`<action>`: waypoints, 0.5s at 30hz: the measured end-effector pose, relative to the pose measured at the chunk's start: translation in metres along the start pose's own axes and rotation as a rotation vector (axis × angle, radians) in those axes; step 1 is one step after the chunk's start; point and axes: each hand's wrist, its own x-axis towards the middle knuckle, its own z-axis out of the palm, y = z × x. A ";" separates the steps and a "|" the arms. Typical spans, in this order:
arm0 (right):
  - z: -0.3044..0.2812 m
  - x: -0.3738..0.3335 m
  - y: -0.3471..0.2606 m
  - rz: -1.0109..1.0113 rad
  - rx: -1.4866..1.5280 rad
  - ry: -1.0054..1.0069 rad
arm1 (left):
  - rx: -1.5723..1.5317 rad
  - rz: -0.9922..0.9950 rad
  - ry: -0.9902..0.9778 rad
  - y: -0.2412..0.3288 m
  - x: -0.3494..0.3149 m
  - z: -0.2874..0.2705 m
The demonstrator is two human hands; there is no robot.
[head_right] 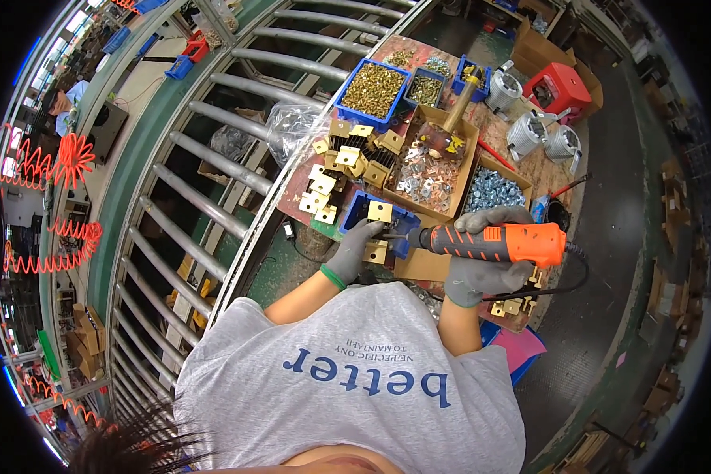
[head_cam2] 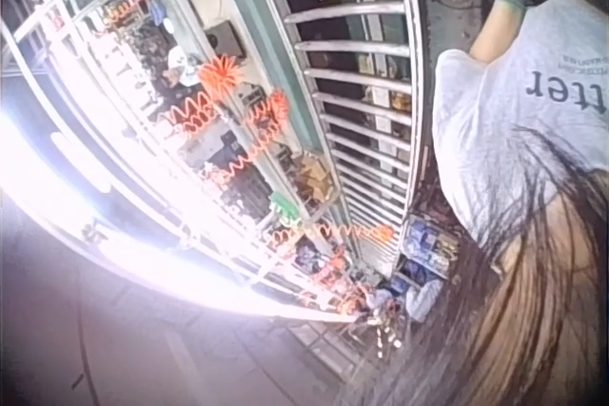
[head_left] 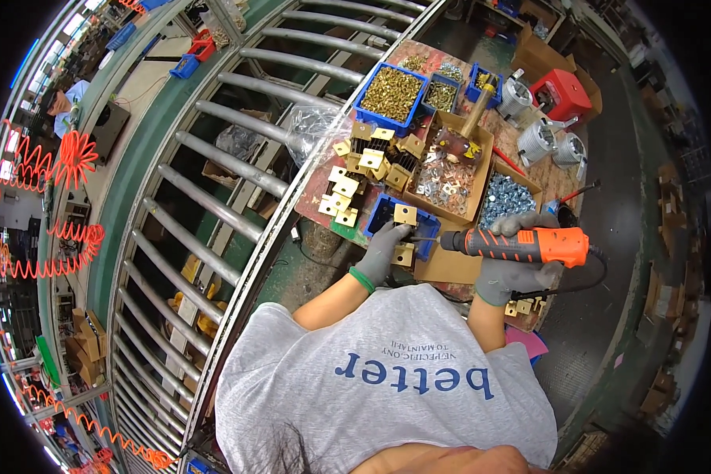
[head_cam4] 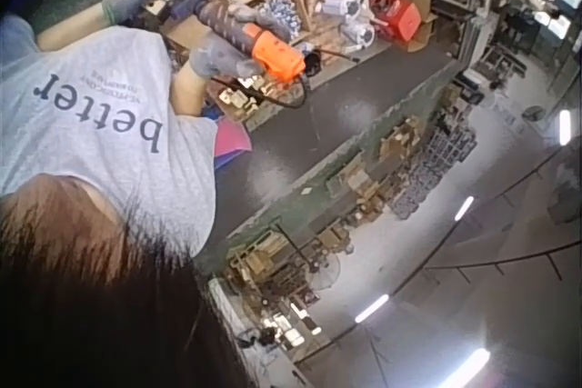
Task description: Assemble metal components onto a base plate using a power drill and screws on a workshop workbench.
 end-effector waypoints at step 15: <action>-0.006 -0.004 0.004 0.059 0.062 -0.080 | 0.036 -0.001 -0.003 0.012 -0.005 0.012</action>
